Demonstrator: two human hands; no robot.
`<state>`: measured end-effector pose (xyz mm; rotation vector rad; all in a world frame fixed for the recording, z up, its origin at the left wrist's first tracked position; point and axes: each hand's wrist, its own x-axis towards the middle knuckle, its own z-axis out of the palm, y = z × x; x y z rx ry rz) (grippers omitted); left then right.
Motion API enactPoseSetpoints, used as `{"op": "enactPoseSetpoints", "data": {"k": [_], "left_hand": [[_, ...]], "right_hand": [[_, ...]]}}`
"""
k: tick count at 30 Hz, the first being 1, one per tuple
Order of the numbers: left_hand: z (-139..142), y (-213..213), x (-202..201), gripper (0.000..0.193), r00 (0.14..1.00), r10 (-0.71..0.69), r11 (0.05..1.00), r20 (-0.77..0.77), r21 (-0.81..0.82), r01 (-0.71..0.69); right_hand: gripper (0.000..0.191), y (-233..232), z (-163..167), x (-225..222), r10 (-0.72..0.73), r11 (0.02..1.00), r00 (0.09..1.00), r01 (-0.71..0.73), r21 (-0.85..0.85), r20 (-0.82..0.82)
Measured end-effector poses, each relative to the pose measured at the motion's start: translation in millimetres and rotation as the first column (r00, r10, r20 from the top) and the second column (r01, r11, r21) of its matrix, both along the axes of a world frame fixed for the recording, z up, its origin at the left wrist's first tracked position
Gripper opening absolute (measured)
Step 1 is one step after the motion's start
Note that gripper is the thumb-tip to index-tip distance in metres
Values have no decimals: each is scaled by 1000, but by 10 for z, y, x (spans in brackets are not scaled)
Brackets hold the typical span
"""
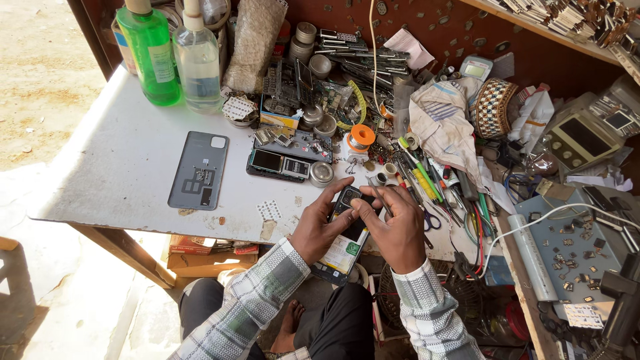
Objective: The person repairs a smartphone at a cluttered workbench. They use tweezers to work on the opened phone, lift the battery out of the chassis, separate the mid-frame and back cover, and brush the interior of the housing with a small brush.
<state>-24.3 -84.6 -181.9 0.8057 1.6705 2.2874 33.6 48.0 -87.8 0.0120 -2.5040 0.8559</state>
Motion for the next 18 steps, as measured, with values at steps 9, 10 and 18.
{"op": "enactPoseSetpoints", "data": {"k": [9,10,18], "left_hand": [[-14,23,0,64,1000,6,999,-17,53,-5],[-8,25,2,65,1000,2,999,-1,44,-2],[15,48,5,67,999,14,1000,49,23,-15]], "right_hand": [[21,166,-177,-97,101,950,992,-73,-304,80],[21,188,-185,-106,104,944,990,-68,-322,97],[20,355,-246,-183,211,868,975,-153,-472,73]]}}
